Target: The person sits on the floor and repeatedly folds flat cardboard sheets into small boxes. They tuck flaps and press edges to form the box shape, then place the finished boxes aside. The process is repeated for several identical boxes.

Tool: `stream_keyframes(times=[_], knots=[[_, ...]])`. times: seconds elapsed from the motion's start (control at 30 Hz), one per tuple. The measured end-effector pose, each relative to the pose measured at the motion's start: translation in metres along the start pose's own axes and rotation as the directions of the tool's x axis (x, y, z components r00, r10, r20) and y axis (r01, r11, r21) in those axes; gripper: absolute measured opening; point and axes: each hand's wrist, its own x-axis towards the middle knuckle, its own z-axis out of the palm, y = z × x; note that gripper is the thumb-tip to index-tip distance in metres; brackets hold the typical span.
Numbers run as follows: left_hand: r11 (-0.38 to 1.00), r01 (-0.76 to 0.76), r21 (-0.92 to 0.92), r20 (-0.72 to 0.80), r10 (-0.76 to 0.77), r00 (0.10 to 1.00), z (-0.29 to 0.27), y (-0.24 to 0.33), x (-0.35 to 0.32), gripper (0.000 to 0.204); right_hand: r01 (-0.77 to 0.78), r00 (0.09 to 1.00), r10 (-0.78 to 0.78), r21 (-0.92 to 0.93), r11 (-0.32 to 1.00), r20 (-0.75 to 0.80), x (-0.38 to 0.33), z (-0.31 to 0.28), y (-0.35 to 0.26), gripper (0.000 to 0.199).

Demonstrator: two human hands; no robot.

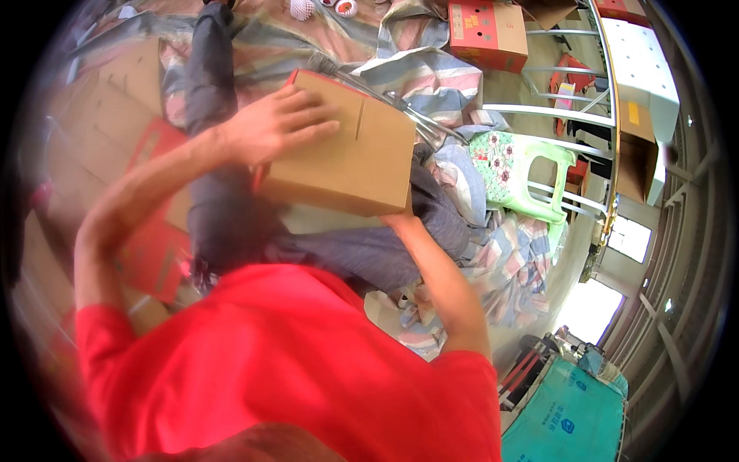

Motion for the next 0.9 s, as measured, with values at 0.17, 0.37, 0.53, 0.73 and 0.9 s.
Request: stream_keyframes(times=[0.17,0.37,0.53,0.73,0.9], knots=[[0.985,0.051,-0.166,-0.001,-0.051,0.999,0.000,0.045,-0.011,0.046,-0.030,0.994,0.055,0.255,0.967,-0.091,0.001,0.004,0.003,0.056],[0.874,0.243,-0.421,0.123,-0.211,0.970,-0.005,0.075,-0.021,0.065,0.273,0.943,-0.294,-0.143,0.951,-0.156,0.016,-0.020,-0.012,0.060],[0.866,0.214,-0.453,0.108,-0.185,0.977,-0.002,0.085,-0.020,0.057,0.254,0.956,-0.264,-0.089,0.963,-0.129,0.013,-0.029,-0.023,0.057],[0.785,0.233,-0.574,0.071,-0.235,0.969,0.013,0.095,-0.036,0.057,0.212,0.971,-0.192,0.140,0.967,-0.142,0.012,-0.033,-0.020,0.056],[0.679,0.373,-0.632,0.151,-0.363,0.919,0.006,0.082,-0.040,0.060,0.152,0.977,-0.121,0.170,0.974,-0.177,0.013,-0.032,-0.016,0.059]])
